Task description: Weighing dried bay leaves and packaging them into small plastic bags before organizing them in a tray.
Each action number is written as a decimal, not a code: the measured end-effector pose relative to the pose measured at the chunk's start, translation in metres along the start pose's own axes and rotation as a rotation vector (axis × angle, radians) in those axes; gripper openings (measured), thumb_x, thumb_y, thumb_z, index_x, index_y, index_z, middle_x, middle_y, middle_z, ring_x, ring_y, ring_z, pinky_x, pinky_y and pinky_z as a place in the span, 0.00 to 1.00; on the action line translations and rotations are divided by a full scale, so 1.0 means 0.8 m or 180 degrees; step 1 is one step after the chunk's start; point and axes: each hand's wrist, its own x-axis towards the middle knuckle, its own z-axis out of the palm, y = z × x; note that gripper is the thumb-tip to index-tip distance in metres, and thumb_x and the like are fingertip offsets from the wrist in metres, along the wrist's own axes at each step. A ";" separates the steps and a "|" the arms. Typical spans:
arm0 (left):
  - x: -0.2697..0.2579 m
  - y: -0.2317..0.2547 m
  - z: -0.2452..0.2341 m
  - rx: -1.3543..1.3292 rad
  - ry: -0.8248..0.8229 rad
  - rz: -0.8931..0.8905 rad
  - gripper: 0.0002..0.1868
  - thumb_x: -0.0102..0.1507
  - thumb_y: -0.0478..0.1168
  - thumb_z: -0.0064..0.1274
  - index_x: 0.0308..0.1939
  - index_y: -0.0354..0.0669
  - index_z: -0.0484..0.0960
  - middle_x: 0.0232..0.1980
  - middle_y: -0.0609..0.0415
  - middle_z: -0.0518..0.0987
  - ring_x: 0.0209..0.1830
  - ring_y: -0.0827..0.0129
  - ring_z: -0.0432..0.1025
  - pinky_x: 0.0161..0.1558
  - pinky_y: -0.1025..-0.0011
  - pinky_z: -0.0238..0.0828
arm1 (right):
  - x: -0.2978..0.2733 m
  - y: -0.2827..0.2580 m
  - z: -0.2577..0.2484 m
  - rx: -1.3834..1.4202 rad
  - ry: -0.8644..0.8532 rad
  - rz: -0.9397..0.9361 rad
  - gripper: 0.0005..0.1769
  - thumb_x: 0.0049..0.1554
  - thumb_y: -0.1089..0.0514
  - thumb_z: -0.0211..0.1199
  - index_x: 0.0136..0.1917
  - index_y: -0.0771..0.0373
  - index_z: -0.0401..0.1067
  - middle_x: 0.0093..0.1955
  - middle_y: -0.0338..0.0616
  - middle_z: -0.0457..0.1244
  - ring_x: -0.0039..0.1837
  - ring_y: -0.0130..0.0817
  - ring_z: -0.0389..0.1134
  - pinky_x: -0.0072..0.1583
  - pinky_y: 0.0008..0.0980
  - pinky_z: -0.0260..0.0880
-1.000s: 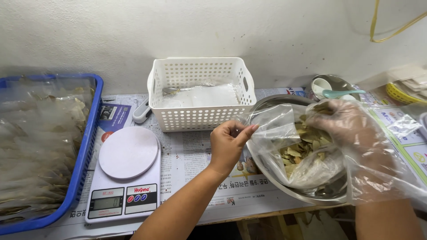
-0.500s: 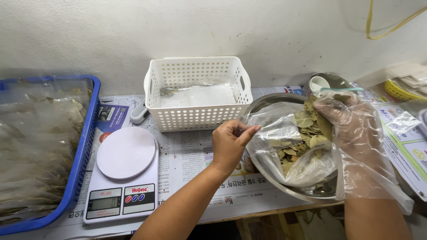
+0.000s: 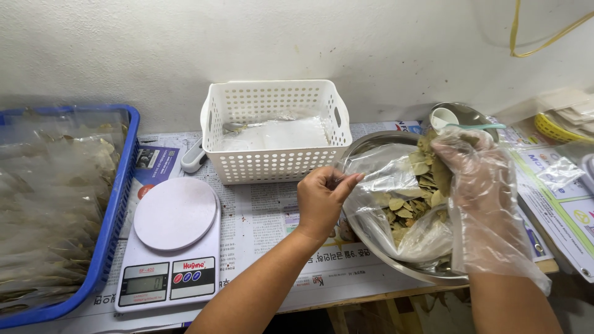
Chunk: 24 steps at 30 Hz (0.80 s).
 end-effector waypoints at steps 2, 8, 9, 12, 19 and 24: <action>-0.001 0.004 0.005 0.0021 0.0053 -0.0031 0.19 0.57 0.50 0.70 0.20 0.50 0.77 0.22 0.64 0.74 0.23 0.78 0.65 0.27 0.74 0.62 | -0.011 0.001 0.019 -0.1626 0.0202 0.0043 0.15 0.59 0.58 0.69 0.59 0.59 0.72 0.42 0.41 0.69 0.36 0.28 0.72 0.36 0.20 0.75; -0.002 -0.005 0.015 0.0150 0.0196 0.0253 0.19 0.58 0.49 0.69 0.21 0.49 0.75 0.23 0.62 0.74 0.24 0.76 0.65 0.26 0.73 0.63 | 0.006 0.008 -0.007 -0.3701 -0.0450 -0.0689 0.19 0.51 0.44 0.69 0.50 0.57 0.78 0.55 0.40 0.72 0.61 0.38 0.71 0.67 0.41 0.66; -0.004 -0.002 0.015 0.0147 0.0190 0.0245 0.19 0.58 0.49 0.69 0.21 0.49 0.75 0.23 0.62 0.74 0.24 0.76 0.65 0.26 0.73 0.63 | 0.004 0.004 0.001 -0.3706 -0.0444 -0.0680 0.19 0.51 0.44 0.69 0.50 0.57 0.78 0.55 0.40 0.72 0.61 0.38 0.71 0.67 0.41 0.66; -0.007 0.005 0.017 -0.0051 0.0044 -0.0155 0.11 0.58 0.48 0.69 0.30 0.48 0.85 0.30 0.60 0.82 0.27 0.76 0.71 0.28 0.75 0.69 | 0.002 -0.003 0.023 -0.3741 -0.0164 0.0565 0.30 0.50 0.45 0.66 0.62 0.61 0.75 0.62 0.49 0.70 0.64 0.47 0.70 0.68 0.45 0.68; -0.014 0.000 0.029 -0.2573 -0.0262 -0.1907 0.17 0.70 0.42 0.53 0.59 0.36 0.79 0.49 0.40 0.85 0.40 0.54 0.82 0.42 0.60 0.84 | 0.019 0.008 0.034 -0.3008 -0.1262 0.0362 0.10 0.63 0.57 0.62 0.52 0.66 0.77 0.44 0.52 0.68 0.49 0.43 0.69 0.60 0.43 0.69; -0.006 -0.014 0.027 -0.3302 -0.0202 -0.2540 0.17 0.72 0.45 0.51 0.61 0.40 0.77 0.55 0.38 0.82 0.49 0.43 0.80 0.51 0.46 0.81 | 0.115 0.043 -0.052 -0.3022 -0.1436 0.0504 0.06 0.65 0.65 0.56 0.52 0.66 0.74 0.44 0.49 0.62 0.51 0.44 0.68 0.62 0.42 0.68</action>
